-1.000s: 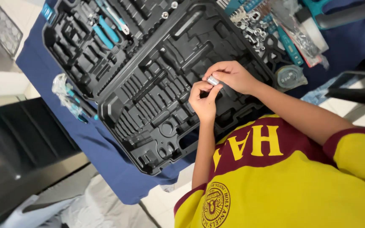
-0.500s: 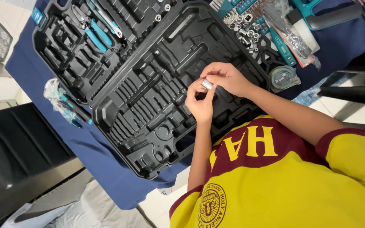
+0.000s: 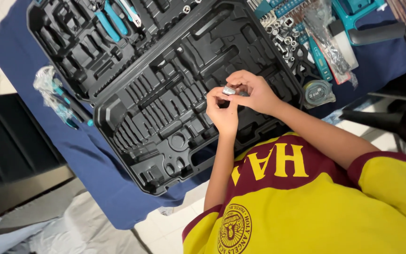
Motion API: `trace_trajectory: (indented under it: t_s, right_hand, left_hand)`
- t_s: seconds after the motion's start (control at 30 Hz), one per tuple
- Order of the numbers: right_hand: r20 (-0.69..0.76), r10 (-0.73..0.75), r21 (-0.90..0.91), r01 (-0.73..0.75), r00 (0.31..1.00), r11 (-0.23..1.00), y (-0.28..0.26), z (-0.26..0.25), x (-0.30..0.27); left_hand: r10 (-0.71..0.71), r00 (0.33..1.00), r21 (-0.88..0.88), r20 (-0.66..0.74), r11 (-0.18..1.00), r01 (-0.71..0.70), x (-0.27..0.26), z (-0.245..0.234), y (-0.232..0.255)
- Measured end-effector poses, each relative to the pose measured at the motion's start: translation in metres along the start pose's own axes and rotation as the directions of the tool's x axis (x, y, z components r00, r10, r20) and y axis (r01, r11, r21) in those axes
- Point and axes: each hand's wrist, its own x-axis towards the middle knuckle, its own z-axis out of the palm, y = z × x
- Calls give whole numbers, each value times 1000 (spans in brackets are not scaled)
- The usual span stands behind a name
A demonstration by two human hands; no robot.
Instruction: The person handles and turns socket heads by hand, opens a small plastic case of screws and wall anchors, and removes bubble wrap from a drill bit case before opening it.
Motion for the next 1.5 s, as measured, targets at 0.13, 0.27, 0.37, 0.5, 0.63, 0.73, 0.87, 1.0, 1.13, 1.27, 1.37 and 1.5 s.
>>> trace_trajectory:
  t_s: [0.13, 0.27, 0.37, 0.5, 0.63, 0.73, 0.87, 1.0, 1.13, 1.27, 1.37, 1.5]
  right_hand:
    - [6, 20, 22, -20, 1000, 1000, 14, -5, -4]
    - [-40, -3, 86, 7, 999, 996, 18, -5, -3]
    - [-42, -80, 7, 80, 996, 997, 10, -4, -4]
    - [-50, -6, 108, 11, 999, 994, 3, -2, 0]
    - [-30, -46, 137, 50, 998, 989, 3, -6, 0]
    - [-7, -58, 125, 59, 998, 990, 11, -10, 0]
    - [-11, -10, 1, 10, 1000, 1000, 15, -13, -1]
    - [1, -13, -28, 13, 1000, 1000, 9, -14, 0]
    - [10, 17, 1, -17, 1000, 1000, 8, -14, 1]
    - [16, 25, 18, -25, 1000, 1000, 7, -15, 2]
    - [20, 28, 32, -28, 999, 999, 7, -15, 3]
    - [21, 37, 34, -38, 999, 999, 8, -16, 3]
  left_hand:
    - [-50, 999, -22, 8, 999, 50, -1, 0, 6]
    - [8, 1000, 28, 28, 1000, -9, 3, 1, 16]
    - [1, 999, 44, 47, 999, -3, 5, 0, 22]
    - [10, 999, 18, 45, 1000, -11, 5, 0, 22]
    - [-46, 999, -3, 17, 999, 47, 3, 1, 20]
    - [-1, 1000, 2, 13, 1000, 1, 1, -1, 21]
    - [10, 1000, -14, -2, 1000, -10, 2, -1, 23]
    - [52, 999, 3, -3, 999, -52, 2, 0, 25]
    - [105, 994, 44, -1, 994, -105, 2, 2, 26]
    - [92, 996, 64, 2, 994, -92, 3, 2, 26]
    - [49, 999, 45, 3, 998, -49, 3, 3, 26]
    - [47, 999, 38, 5, 998, -47, 2, 3, 23]
